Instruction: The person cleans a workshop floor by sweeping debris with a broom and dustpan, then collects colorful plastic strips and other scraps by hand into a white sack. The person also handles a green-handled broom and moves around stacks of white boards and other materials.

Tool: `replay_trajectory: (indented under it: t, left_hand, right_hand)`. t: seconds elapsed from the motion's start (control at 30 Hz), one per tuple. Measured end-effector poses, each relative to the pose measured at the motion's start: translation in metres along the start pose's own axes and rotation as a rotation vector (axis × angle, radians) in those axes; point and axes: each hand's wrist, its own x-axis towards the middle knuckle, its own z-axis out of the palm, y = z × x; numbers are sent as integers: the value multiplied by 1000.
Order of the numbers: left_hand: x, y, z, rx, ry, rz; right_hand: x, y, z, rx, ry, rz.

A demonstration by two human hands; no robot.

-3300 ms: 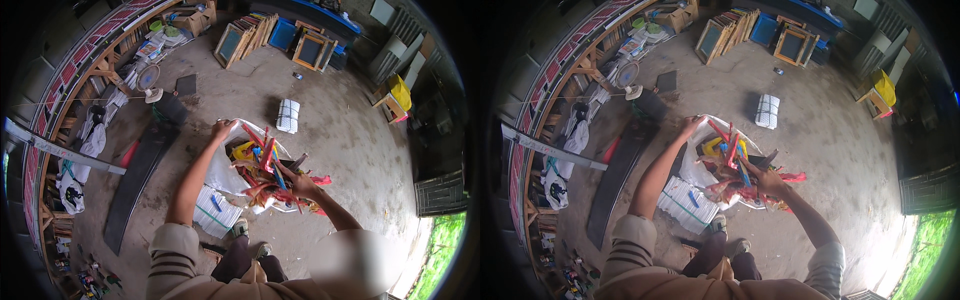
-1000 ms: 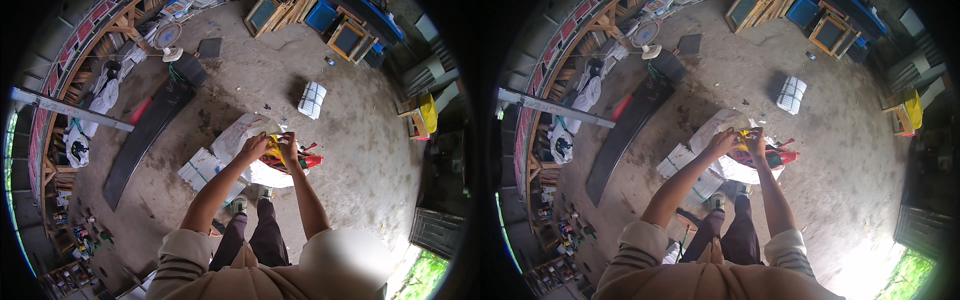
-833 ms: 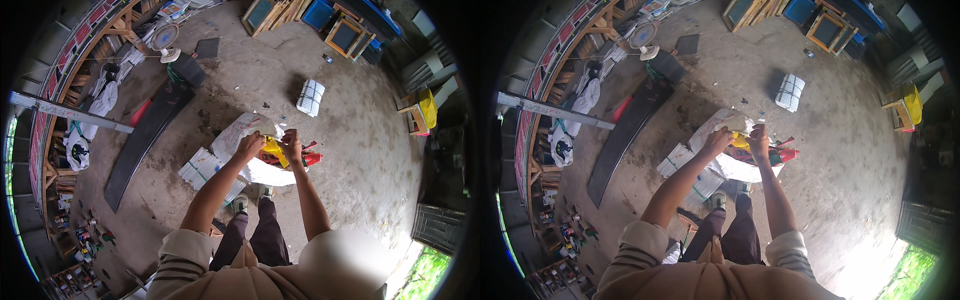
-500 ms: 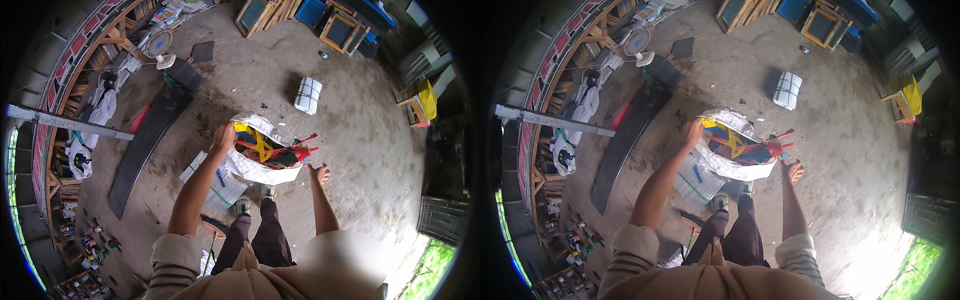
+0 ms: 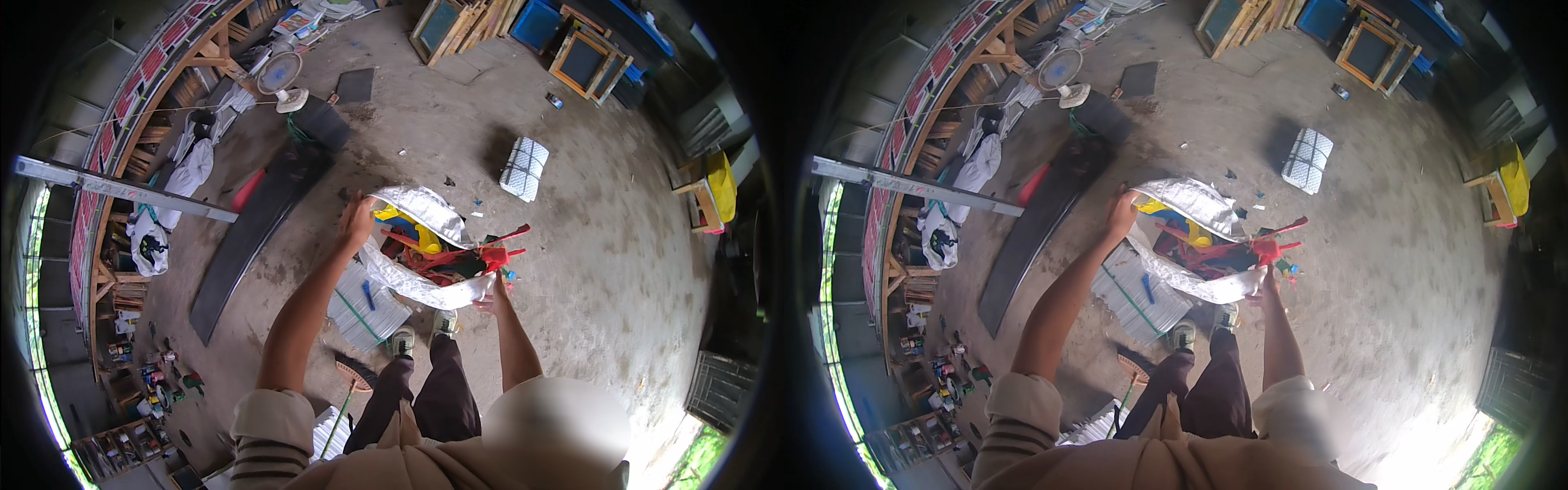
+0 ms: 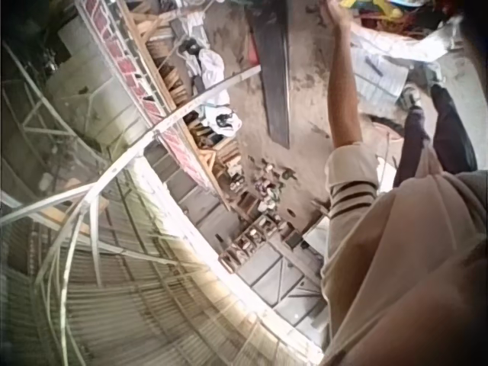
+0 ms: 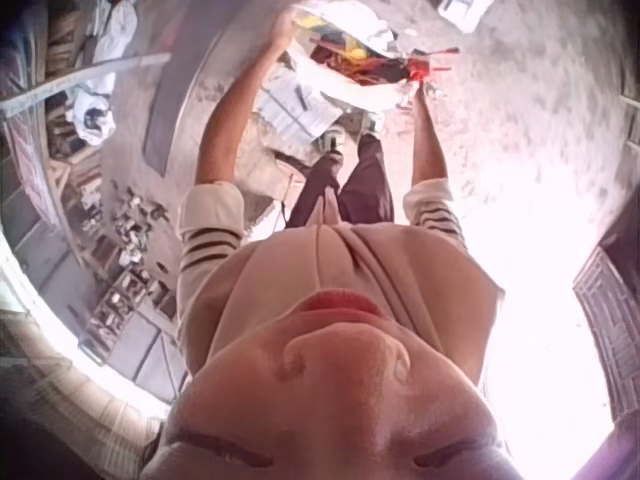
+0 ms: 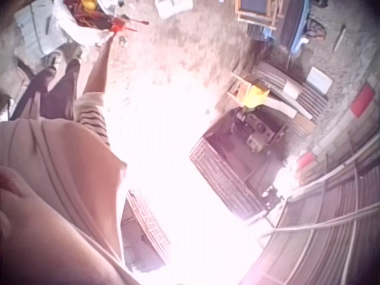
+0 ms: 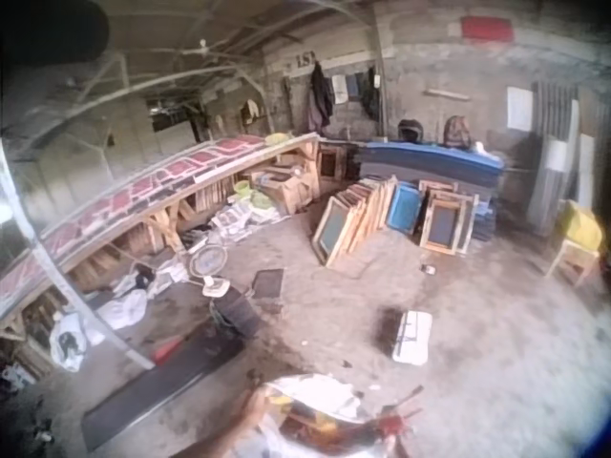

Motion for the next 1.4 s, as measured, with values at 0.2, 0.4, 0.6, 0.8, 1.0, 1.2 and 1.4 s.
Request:
replay_trajectory:
  t: [0.2, 0.4, 0.6, 0.8, 1.0, 1.2, 1.4]
  left_hand:
    - [19, 17, -12, -46, -128, -66]
    - [33, -21, -20, -138, -25, -29]
    - [87, -58, -30, -5, 169, 8]
    - [188, -36, -70, -232, 353, -107]
    - [291, -55, -106, -311, 407, -159]
    - [392, -34, -100, -440, 457, -193]
    - [465, -41, -54, -395, 530, -245]
  right_hand:
    - [3, -28, 23, -246, -191, -11]
    - [-2, -57, 47, -40, -19, -149]
    - [-52, -147, 144, -250, 48, -371]
    - [-20, -310, 186, -884, 164, -1095]
    - [-90, -445, 285, -203, -513, -1093]
    - [-49, -630, 313, -437, -281, -1483]
    - [-52, -752, 382, -738, -242, -1879]
